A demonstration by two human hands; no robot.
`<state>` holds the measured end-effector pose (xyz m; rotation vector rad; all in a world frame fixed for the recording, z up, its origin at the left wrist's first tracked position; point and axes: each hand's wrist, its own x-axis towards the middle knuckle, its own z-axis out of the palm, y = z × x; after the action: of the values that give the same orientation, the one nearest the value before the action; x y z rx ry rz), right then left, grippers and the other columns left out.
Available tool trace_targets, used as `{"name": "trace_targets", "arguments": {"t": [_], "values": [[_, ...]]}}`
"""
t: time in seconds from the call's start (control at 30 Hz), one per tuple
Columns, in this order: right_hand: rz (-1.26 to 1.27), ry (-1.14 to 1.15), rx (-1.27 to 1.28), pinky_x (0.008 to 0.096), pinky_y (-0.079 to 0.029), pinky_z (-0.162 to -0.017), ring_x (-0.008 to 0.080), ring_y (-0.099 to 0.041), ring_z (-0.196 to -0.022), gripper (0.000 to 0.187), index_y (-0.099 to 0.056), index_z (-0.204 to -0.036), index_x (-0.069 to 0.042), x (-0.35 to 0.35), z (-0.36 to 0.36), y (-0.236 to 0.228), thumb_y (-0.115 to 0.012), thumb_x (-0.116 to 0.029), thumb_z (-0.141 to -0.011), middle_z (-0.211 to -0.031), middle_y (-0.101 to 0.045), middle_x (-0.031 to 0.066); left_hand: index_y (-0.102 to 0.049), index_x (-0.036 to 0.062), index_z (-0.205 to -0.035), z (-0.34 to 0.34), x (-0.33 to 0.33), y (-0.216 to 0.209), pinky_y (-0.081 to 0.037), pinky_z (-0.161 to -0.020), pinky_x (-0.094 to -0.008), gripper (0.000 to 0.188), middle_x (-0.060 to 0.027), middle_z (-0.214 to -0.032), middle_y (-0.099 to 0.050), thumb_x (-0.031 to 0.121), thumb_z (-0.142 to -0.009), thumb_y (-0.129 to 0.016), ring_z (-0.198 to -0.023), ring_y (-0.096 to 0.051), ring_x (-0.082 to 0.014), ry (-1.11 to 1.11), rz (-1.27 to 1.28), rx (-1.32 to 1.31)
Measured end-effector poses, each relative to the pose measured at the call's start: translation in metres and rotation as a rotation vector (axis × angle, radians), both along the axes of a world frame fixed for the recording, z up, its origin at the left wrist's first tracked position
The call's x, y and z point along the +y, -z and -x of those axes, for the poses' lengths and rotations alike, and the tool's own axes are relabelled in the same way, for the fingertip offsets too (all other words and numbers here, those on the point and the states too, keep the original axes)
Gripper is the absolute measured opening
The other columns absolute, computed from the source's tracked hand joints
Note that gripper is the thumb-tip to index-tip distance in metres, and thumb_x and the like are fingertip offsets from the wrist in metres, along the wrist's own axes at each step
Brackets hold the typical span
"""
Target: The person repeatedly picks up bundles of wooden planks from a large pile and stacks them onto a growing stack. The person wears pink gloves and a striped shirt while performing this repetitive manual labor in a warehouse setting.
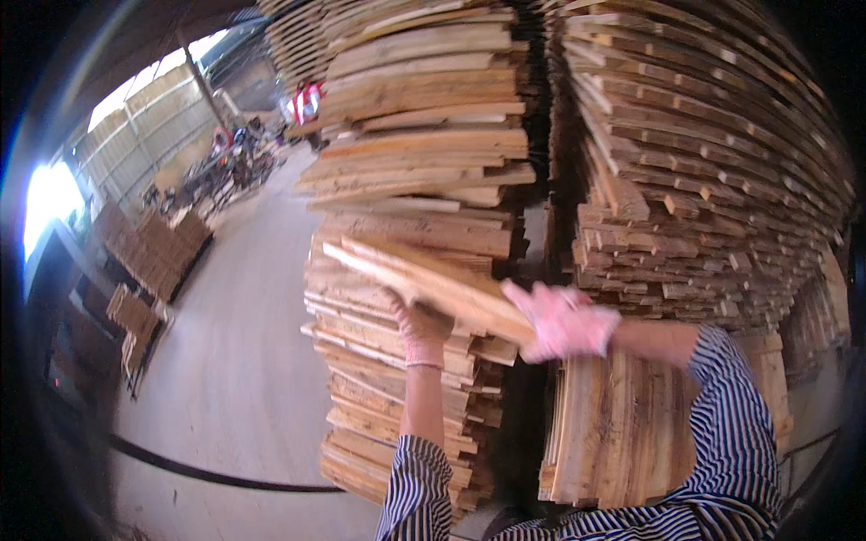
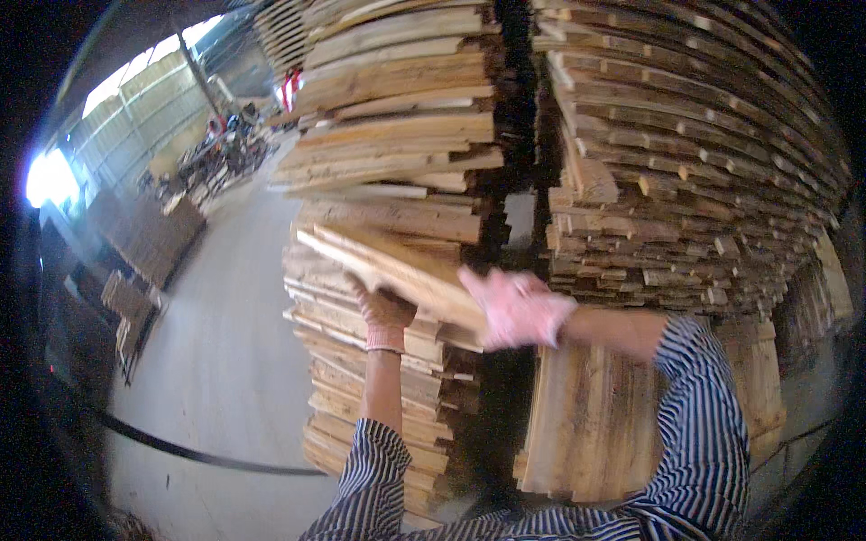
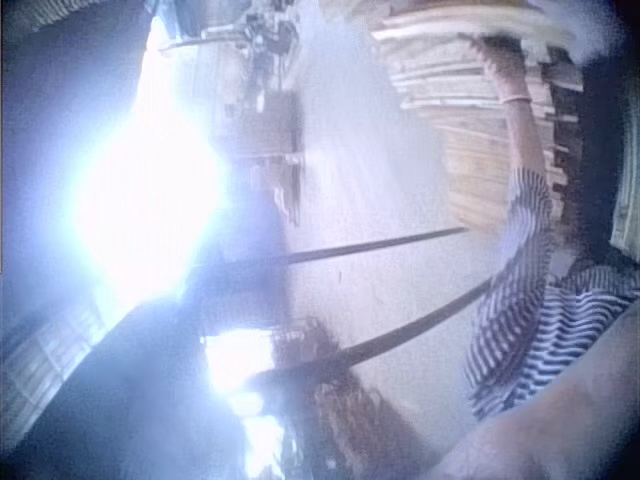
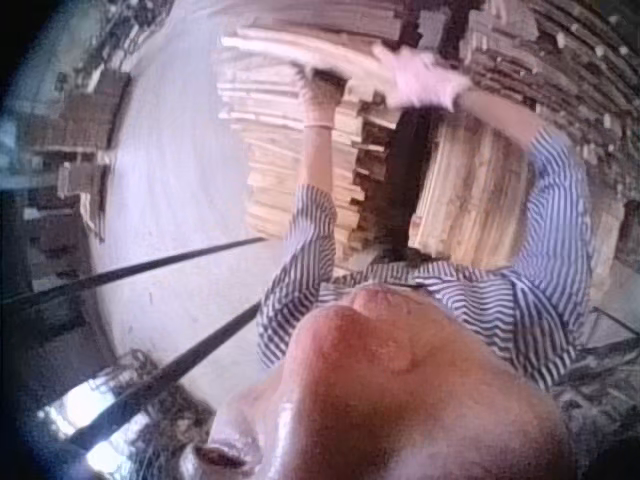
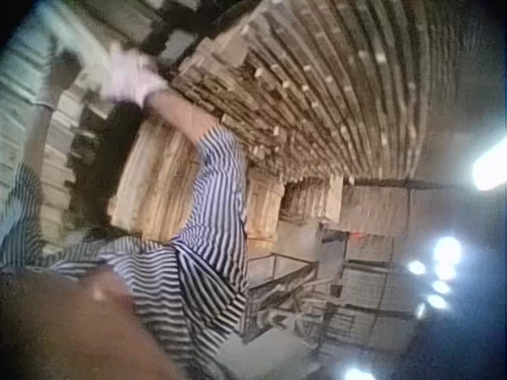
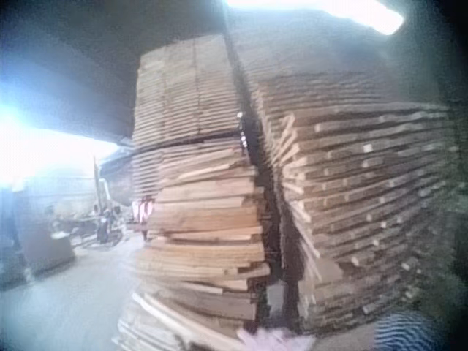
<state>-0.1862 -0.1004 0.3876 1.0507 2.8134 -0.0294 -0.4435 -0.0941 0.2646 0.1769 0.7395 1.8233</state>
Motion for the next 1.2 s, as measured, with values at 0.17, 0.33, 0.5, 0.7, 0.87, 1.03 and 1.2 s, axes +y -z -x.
{"name": "trace_targets", "arguments": {"t": [0.17,0.33,0.5,0.7,0.87,1.03,1.2], "values": [[0.067,0.136,0.06,0.04,-0.047,-0.052,0.0239,-0.058,-0.071,0.116,-0.017,-0.157,-0.007,-0.082,-0.121,0.053,-0.079,-0.056,-0.071,-0.102,-0.051,0.0226,-0.029,0.0167,-0.154,-0.087,-0.045,-0.005,-0.034,-0.112,-0.0627,0.092,-0.0183,-0.149,-0.04,0.075,-0.085,-0.049,-0.139,-0.037,-0.0382,-0.105,-0.01,0.302],[0.212,0.247,0.601,0.0458,-0.053,-0.093,0.0395,-0.059,-0.116,0.11,-0.01,-0.157,-0.002,-0.086,-0.178,0.1,-0.073,-0.052,-0.082,-0.139,-0.043,0.0347,-0.057,0.006,-0.127,-0.197,-0.064,0.017,-0.048,-0.099,-0.0442,0.052,-0.0087,-0.118,-0.061,0.035,-0.087,-0.069,-0.107,-0.06,-0.0265,0.288,-0.255,0.131],[0.648,0.46,1.562,0.0384,-0.037,-0.114,0.0224,-0.04,-0.139,0.091,-0.025,-0.154,-0.002,-0.099,-0.186,0.165,-0.058,-0.06,-0.091,-0.156,-0.037,0.0098,-0.048,0.0052,-0.129,-0.286,-0.078,0.071,-0.053,-0.086,-0.0337,0.053,-0.0064,-0.112,-0.063,0.023,-0.087,-0.073,-0.099,-0.062,-0.018,0.598,-0.376,0.693],[0.04,0.582,1.265,0.0454,-0.042,-0.106,0.0404,-0.051,-0.126,0.099,-0.023,-0.156,-0.01,-0.135,-0.254,0.148,-0.062,-0.066,-0.085,-0.133,-0.052,0.0284,-0.055,0.0037,-0.131,-0.352,-0.064,0.052,-0.047,-0.097,-0.0366,0.048,-0.0071,-0.122,-0.058,0.038,-0.098,-0.061,-0.112,-0.056,-0.0197,0.668,-0.235,0.728],[0.095,0.927,1.114,0.0451,-0.044,-0.102,0.0404,-0.054,-0.124,0.086,-0.039,-0.15,-0.008,-0.205,-0.371,0.197,-0.06,-0.064,-0.088,-0.133,-0.055,0.0277,-0.045,0.0094,-0.141,-0.482,-0.113,0.073,-0.045,-0.105,-0.0478,0.072,-0.0137,-0.133,-0.054,0.061,-0.092,-0.057,-0.12,-0.054,-0.0315,0.947,0.0,0.182],[-0.029,1.273,0.71,0.0505,-0.053,-0.08,0.0424,-0.065,-0.094,0.072,-0.052,-0.141,-0.017,-0.206,-0.522,0.258,-0.066,-0.059,-0.083,-0.103,-0.068,0.0229,-0.04,0.0078,-0.142,-0.547,-0.116,0.148,-0.048,-0.098,-0.0517,0.083,-0.0138,-0.122,-0.056,0.068,-0.087,-0.058,-0.113,-0.057,-0.0336,1.107,0.372,0.056],[0.07,1.31,0.501,0.0519,-0.052,-0.087,0.0415,-0.063,-0.107,0.067,-0.05,-0.143,-0.022,-0.133,-0.623,0.287,-0.061,-0.057,-0.088,-0.118,-0.066,0.019,-0.043,0.0122,-0.143,-0.573,-0.086,0.21,-0.043,-0.105,-0.0523,0.085,-0.0105,-0.135,-0.053,0.074,-0.085,-0.054,-0.122,-0.052,-0.0325,1.036,0.298,0.225]]}}
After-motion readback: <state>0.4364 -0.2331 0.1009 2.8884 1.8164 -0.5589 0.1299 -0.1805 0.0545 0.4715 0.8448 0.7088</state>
